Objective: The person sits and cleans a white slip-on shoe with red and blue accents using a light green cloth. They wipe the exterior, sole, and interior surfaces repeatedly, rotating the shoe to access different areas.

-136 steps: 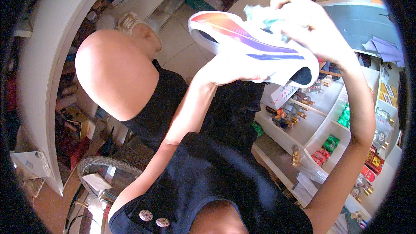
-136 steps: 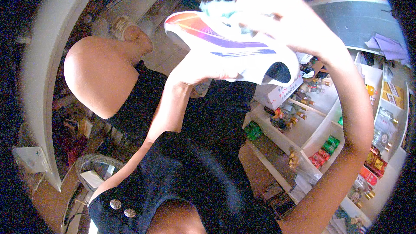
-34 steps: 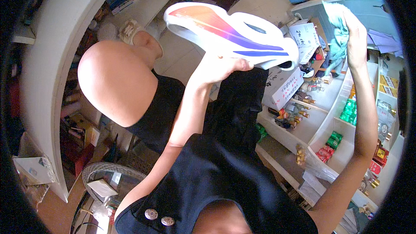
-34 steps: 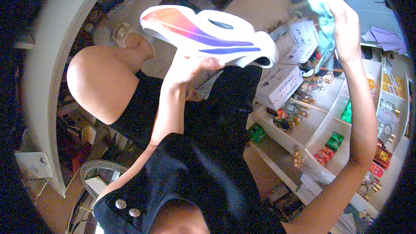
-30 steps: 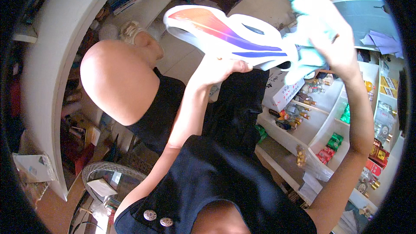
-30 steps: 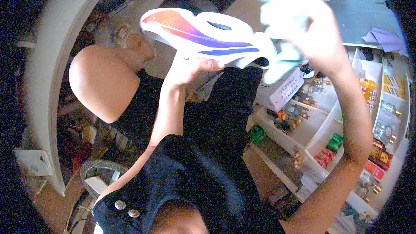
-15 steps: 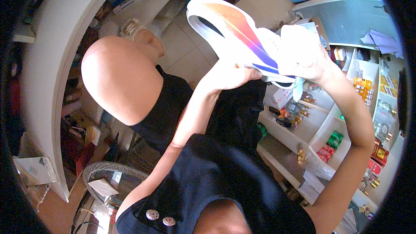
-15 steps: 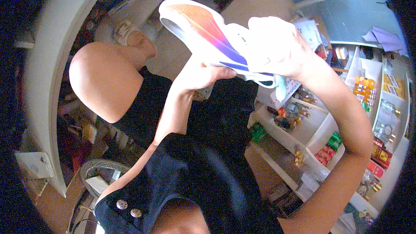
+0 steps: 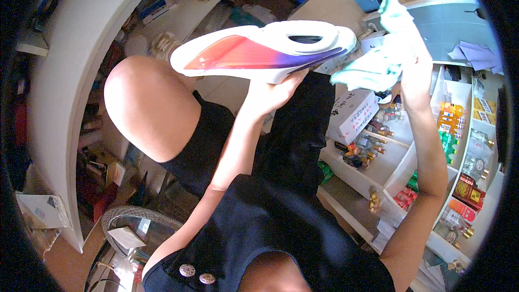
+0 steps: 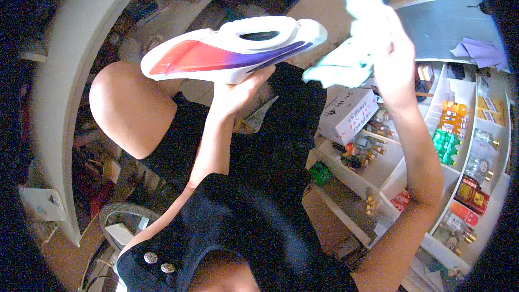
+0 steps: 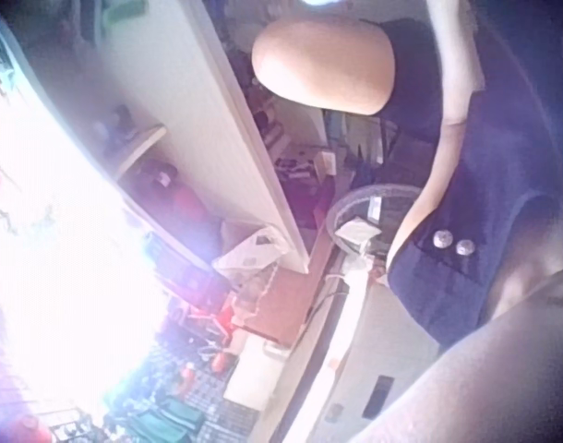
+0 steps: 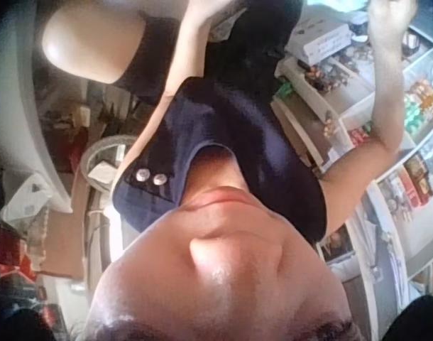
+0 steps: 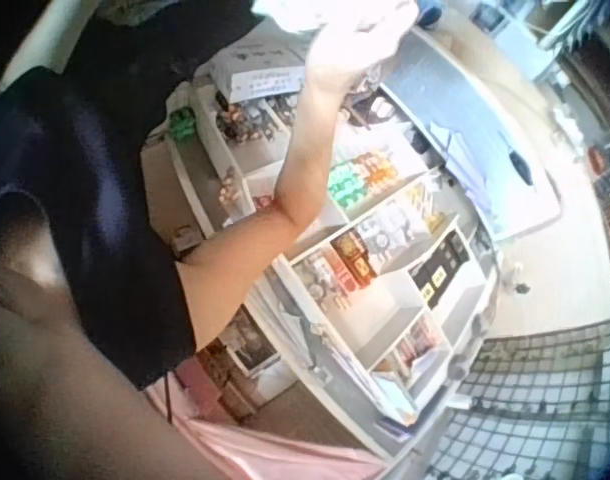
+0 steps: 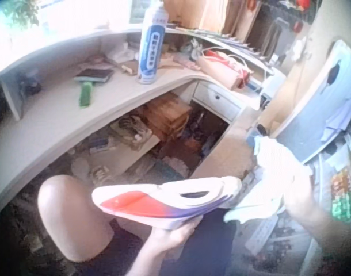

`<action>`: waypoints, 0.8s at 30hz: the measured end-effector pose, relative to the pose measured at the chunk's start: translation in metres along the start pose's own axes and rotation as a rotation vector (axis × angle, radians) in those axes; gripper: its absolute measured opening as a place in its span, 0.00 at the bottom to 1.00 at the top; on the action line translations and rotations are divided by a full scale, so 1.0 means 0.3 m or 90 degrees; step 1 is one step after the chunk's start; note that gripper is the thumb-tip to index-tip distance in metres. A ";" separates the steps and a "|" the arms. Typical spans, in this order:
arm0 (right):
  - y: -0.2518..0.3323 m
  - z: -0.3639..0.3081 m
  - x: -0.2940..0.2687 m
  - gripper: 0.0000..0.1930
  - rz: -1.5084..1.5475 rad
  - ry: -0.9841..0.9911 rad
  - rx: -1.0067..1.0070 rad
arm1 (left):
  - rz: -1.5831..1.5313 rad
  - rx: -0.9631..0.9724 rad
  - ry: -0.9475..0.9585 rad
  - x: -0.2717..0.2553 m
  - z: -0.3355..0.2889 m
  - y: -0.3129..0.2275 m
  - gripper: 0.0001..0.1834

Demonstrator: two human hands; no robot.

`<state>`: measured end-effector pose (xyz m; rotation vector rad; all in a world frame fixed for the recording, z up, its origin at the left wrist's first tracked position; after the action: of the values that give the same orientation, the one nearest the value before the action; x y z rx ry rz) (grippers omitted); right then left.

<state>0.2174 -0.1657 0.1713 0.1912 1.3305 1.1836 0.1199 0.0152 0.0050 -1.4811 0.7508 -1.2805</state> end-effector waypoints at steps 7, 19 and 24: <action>0.276 -0.023 0.249 0.15 -0.258 0.178 -0.407 | 0.178 0.069 0.028 0.020 -0.017 0.011 0.18; 0.146 -0.104 0.396 0.09 0.047 0.039 0.049 | 0.419 0.276 -0.098 0.047 -0.022 -0.087 0.22; 0.021 -0.167 0.467 0.09 0.415 -0.060 0.375 | 0.273 0.169 -0.074 0.016 -0.026 -0.012 0.21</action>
<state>0.1447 -0.0838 0.0705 1.1614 1.5555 1.2468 0.1130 0.0096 0.0094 -1.0969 0.7413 -0.9191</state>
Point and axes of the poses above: each hand's wrist, its own z-axis towards the middle knuckle, its own x-axis out of the palm, y = z × x, the point moved 9 cm from there along z, towards the middle knuckle, and after that the axes turned 3 degrees about -x, right-handed, at the moved point
